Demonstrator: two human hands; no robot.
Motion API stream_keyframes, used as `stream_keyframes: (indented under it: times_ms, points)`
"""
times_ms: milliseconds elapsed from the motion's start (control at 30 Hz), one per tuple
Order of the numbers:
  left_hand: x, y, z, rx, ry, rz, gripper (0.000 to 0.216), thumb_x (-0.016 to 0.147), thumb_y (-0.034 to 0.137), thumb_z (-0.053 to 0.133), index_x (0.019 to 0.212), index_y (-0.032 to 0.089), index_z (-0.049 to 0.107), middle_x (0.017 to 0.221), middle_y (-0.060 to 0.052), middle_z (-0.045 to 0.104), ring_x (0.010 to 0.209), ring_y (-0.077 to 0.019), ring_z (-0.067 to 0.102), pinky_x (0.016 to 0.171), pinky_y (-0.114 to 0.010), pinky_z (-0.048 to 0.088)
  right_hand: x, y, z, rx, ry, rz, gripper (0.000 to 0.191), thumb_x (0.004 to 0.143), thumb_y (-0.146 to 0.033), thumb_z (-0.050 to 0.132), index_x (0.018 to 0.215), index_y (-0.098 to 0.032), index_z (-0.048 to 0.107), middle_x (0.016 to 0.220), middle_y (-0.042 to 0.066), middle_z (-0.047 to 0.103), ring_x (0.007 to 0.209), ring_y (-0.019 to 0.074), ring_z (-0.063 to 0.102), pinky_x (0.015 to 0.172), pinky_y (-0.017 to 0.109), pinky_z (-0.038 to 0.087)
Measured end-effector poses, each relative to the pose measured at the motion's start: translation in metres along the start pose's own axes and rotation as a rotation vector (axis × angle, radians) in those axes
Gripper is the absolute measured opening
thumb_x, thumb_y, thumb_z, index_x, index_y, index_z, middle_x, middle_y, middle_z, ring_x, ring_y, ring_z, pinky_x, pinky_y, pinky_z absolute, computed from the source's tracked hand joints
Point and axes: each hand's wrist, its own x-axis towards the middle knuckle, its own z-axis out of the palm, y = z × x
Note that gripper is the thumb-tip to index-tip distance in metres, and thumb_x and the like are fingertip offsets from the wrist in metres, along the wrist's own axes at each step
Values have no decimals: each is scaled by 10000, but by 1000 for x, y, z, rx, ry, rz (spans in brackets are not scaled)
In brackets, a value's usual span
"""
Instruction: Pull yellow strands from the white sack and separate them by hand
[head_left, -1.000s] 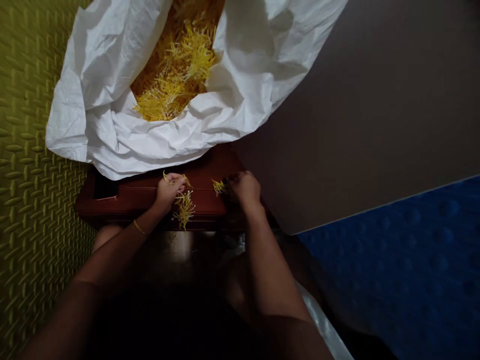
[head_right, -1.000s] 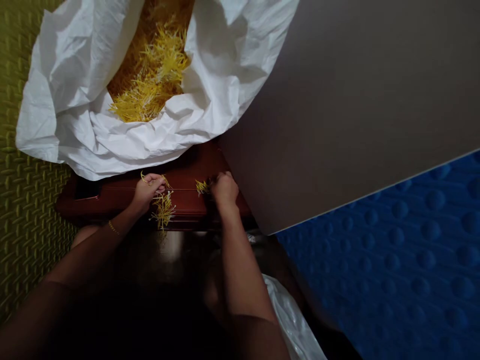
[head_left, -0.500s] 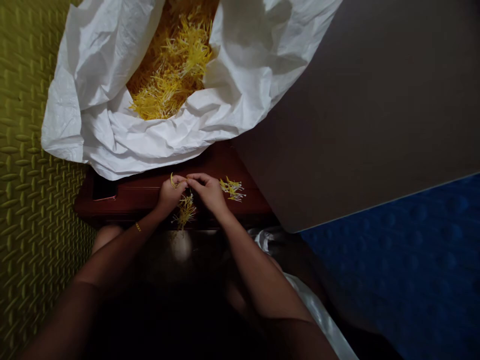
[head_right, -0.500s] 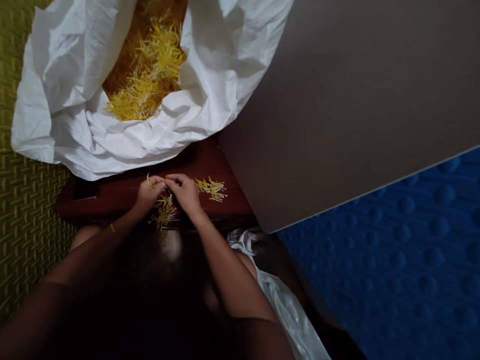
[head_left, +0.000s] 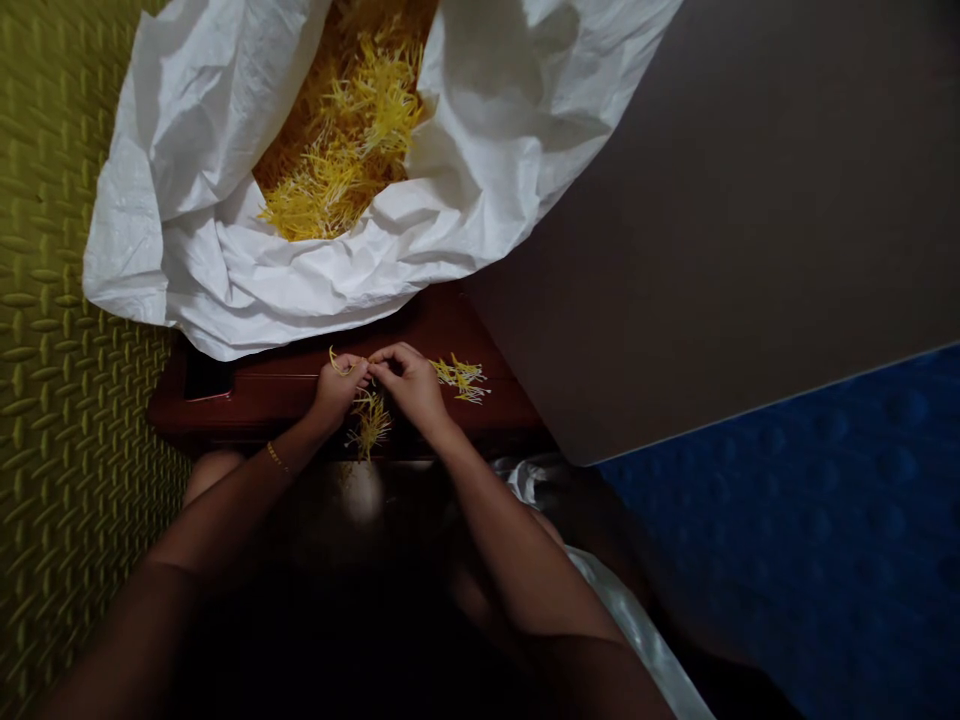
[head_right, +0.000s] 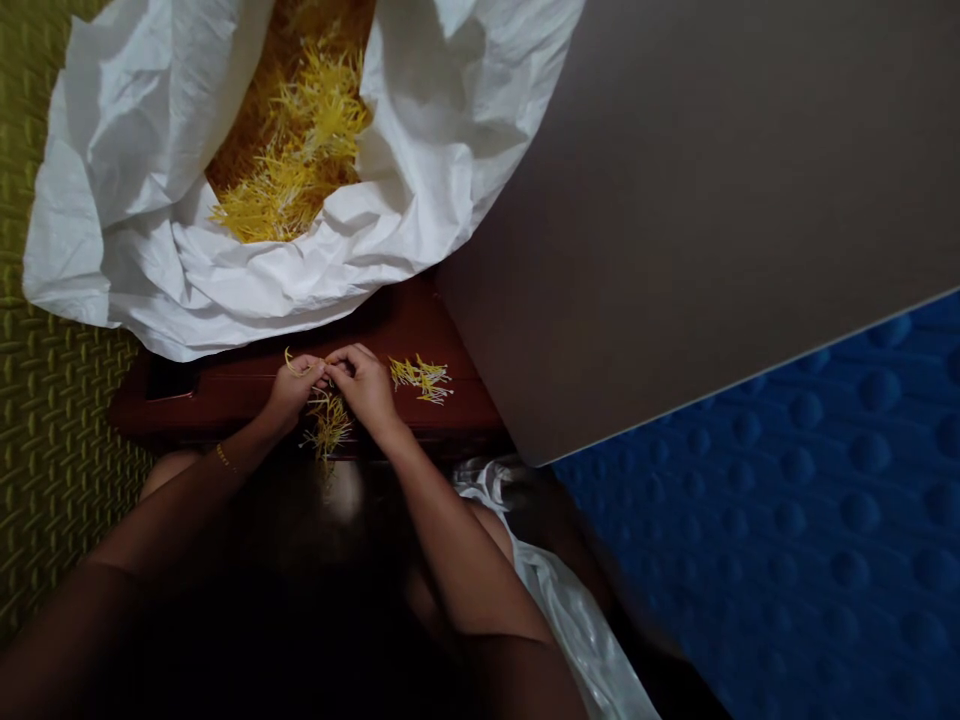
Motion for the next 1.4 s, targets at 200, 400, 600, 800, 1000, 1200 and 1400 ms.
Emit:
stream_keyframes:
  times_ms: [200,400,600,800,1000,1200,1400]
  points:
    - [2,4,-2,-167,-46,-183,124,788,97,528,668,115,552,528,32,508,467,-37,452,475,-146,337,-2,-1,-1,-145,-17,-179,83,809,-178,518,743,-187,567,763,39,598,749,162,560,708,279,439]
    - [1,6,0,-373,-168,-359,167,807,87,501,643,120,508,506,29,481,410,-42,432,436,-163,318,-5,7,3,-414,-19,-427,145,870,-159,405,828,-185,542,855,95,604,812,200,536,739,321,437]
    - [10,4,-8,-453,-109,-399,199,836,135,506,638,133,492,499,37,463,416,-44,425,448,-170,320,-12,-18,4,-422,125,-598,141,871,-130,391,868,-195,516,846,79,593,793,183,534,705,319,446]
    - [6,13,-14,-510,-72,-369,49,803,123,556,757,140,554,678,6,587,585,-78,562,607,-218,433,1,-29,-45,-478,395,-373,125,840,-170,450,860,-197,570,841,65,599,840,186,558,777,348,444]
    - [1,17,-9,-611,-250,-403,129,842,263,524,813,156,590,773,-28,632,737,-136,608,853,-341,439,14,48,-78,-686,169,63,232,773,-161,454,829,-135,677,848,128,634,776,229,570,761,395,451]
    - [11,15,-11,-606,-316,-329,377,861,481,420,909,169,625,956,-67,655,903,-188,613,901,-364,418,7,17,-56,-449,219,-67,220,834,-260,469,864,-165,666,920,103,629,871,202,569,812,345,438]
    - [8,13,-5,-611,-293,-259,388,914,391,331,884,133,619,948,-90,658,874,-151,619,845,-298,458,-4,-20,-22,-153,-271,-51,212,812,-365,545,758,-193,657,788,27,656,733,143,574,700,265,420]
